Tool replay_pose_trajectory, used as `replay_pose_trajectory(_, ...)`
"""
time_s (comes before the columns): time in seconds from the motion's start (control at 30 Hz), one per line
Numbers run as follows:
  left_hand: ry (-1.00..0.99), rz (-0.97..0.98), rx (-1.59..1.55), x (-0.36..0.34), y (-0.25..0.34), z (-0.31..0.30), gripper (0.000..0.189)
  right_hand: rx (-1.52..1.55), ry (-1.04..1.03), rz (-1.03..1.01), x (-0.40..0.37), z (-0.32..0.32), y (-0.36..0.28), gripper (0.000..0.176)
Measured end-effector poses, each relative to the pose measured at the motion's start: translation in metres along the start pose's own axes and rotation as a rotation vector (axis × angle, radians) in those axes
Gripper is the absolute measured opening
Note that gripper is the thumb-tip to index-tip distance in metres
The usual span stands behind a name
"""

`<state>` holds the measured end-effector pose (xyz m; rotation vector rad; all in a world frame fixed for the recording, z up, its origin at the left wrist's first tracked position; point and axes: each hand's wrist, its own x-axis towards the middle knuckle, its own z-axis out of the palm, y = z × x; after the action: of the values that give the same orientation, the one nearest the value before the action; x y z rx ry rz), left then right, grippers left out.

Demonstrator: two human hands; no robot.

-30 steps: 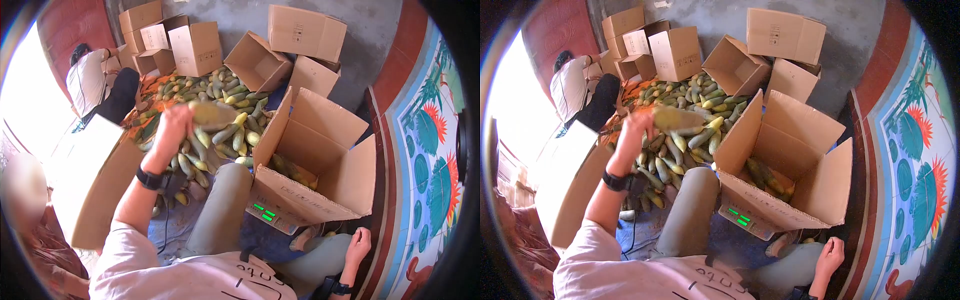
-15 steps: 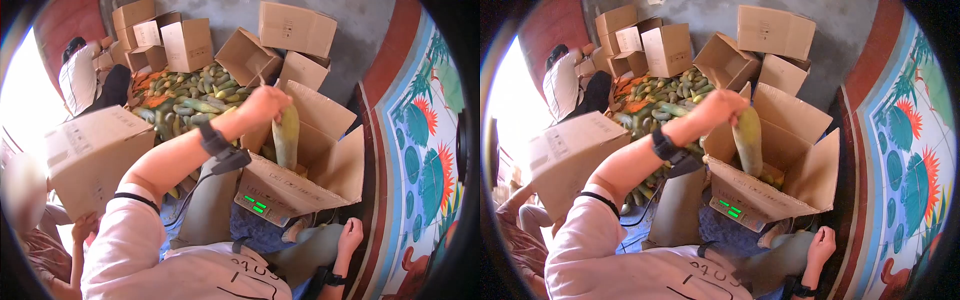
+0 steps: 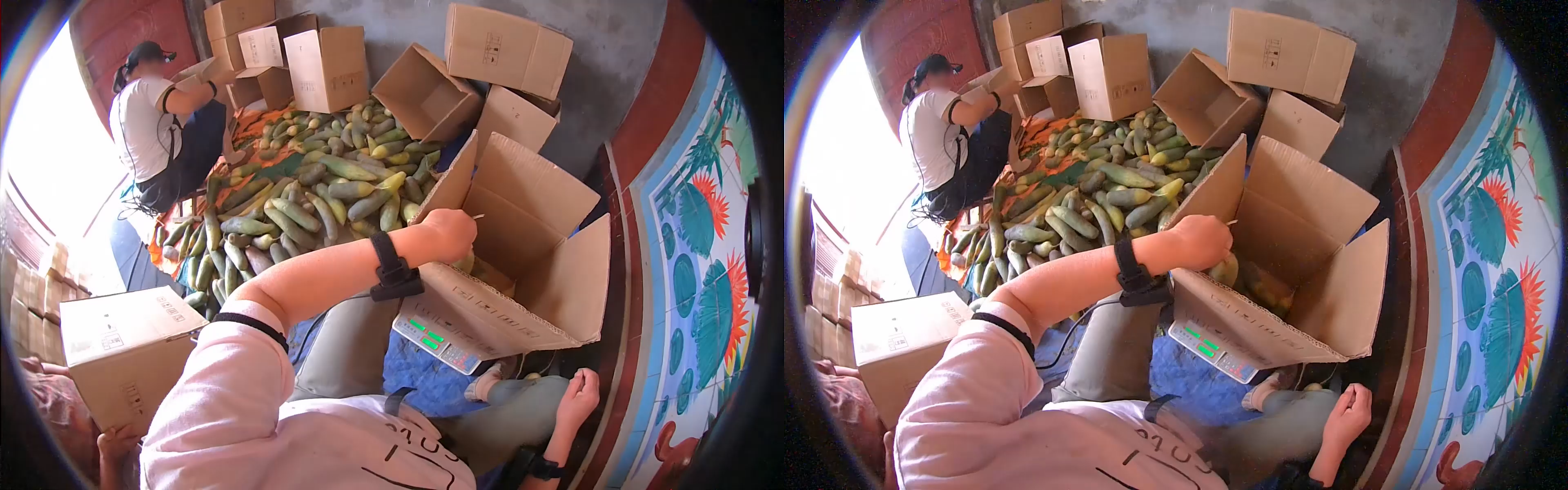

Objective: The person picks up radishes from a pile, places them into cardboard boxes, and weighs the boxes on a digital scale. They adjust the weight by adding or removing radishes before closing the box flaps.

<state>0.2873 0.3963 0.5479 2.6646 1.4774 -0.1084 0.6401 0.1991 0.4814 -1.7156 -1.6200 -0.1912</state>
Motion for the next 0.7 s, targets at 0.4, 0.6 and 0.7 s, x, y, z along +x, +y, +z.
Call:
replay_pose_trajectory(0.4,1.013,-0.022,-0.639,-0.081,-0.045,-0.025,0.011,-0.003,-0.057,0.107,-0.003,0.001,0.011,0.01)
replay_pose_trajectory(0.6,0.792,-0.47,-0.649,-0.128,-0.128,0.052,0.02,-0.025,-0.084,0.096,0.0,0.002,0.014,0.011)
replay_pose_trajectory(0.7,0.632,-0.533,-0.636,-0.151,-0.16,0.123,0.018,-0.043,-0.108,0.103,0.0,0.001,0.012,0.012)
